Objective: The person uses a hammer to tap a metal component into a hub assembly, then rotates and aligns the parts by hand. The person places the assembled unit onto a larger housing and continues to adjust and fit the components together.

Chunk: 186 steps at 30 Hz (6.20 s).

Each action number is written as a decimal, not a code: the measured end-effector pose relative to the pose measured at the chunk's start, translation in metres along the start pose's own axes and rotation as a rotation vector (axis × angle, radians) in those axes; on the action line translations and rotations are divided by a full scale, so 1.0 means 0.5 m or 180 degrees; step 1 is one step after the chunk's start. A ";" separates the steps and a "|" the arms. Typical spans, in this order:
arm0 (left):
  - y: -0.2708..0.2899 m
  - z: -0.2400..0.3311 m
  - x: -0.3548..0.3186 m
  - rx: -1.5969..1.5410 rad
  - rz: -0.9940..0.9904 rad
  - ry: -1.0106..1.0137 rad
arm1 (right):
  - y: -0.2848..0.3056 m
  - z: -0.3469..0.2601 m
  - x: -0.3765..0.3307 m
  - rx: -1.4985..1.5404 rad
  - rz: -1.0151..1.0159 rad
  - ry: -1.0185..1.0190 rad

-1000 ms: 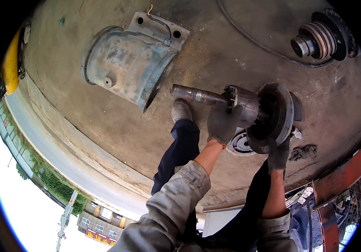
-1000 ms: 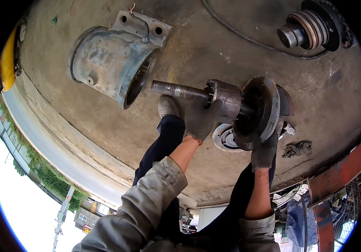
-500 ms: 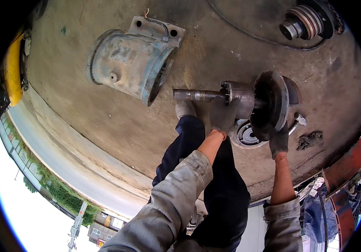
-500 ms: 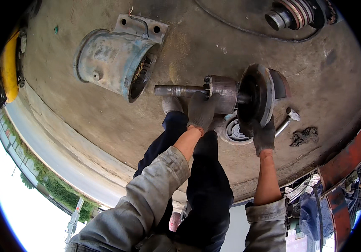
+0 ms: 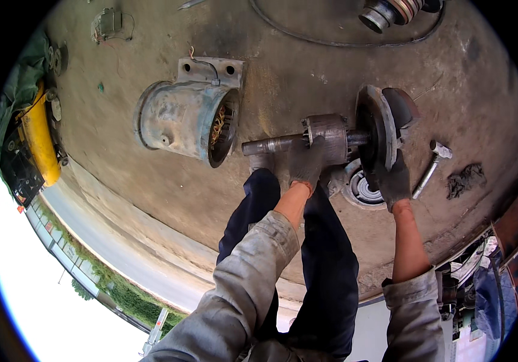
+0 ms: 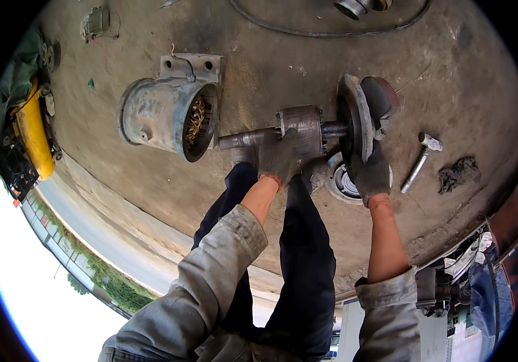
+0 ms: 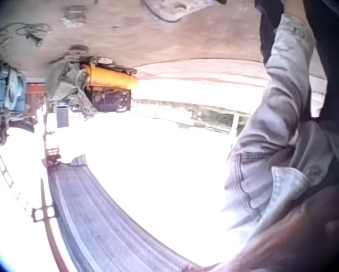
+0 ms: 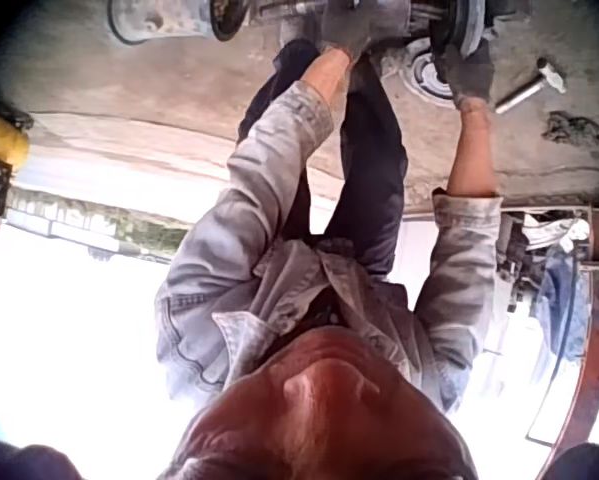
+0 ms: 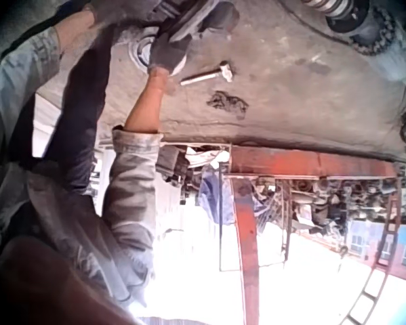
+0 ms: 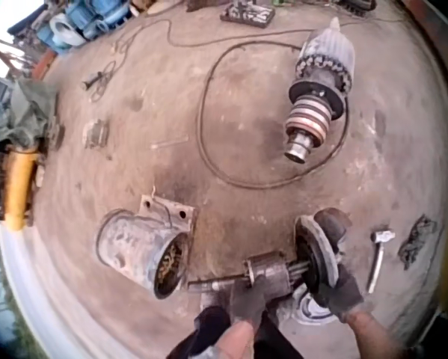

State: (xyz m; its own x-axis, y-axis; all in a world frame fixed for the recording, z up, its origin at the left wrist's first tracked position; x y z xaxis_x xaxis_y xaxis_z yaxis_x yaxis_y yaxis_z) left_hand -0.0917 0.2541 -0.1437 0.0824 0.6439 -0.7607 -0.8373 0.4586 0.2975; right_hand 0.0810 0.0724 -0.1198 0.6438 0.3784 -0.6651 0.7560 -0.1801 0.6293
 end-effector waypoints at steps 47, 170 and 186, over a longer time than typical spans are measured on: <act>0.169 0.075 0.115 -0.0064 -0.0609 0.0131 | -0.129 -0.154 -0.109 0.0401 0.0701 -0.0423; 0.950 0.185 0.808 0.1233 -0.1530 0.0930 | -0.353 -0.326 -0.183 -0.0085 0.1500 -0.1899; 0.950 0.184 0.776 0.1223 -0.1186 0.0951 | -0.341 -0.367 -0.152 -0.0514 0.1828 -0.0891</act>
State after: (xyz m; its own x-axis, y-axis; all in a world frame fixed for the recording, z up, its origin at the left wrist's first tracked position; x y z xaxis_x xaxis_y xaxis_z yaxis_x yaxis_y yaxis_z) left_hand -0.4080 0.7782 -0.2445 0.1306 0.2236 -0.9659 -0.5219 0.8439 0.1248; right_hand -0.1187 0.2411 -0.1029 0.9625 0.0084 -0.2713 0.2699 -0.1362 0.9532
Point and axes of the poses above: each hand's wrist, its own x-axis towards the middle knuckle, its own y-axis out of the back of the hand, z = x × y, the point moved 1 cm from there along x, towards the middle knuckle, and after that the axes turned 11 degrees about -x, right-handed, at the moved point
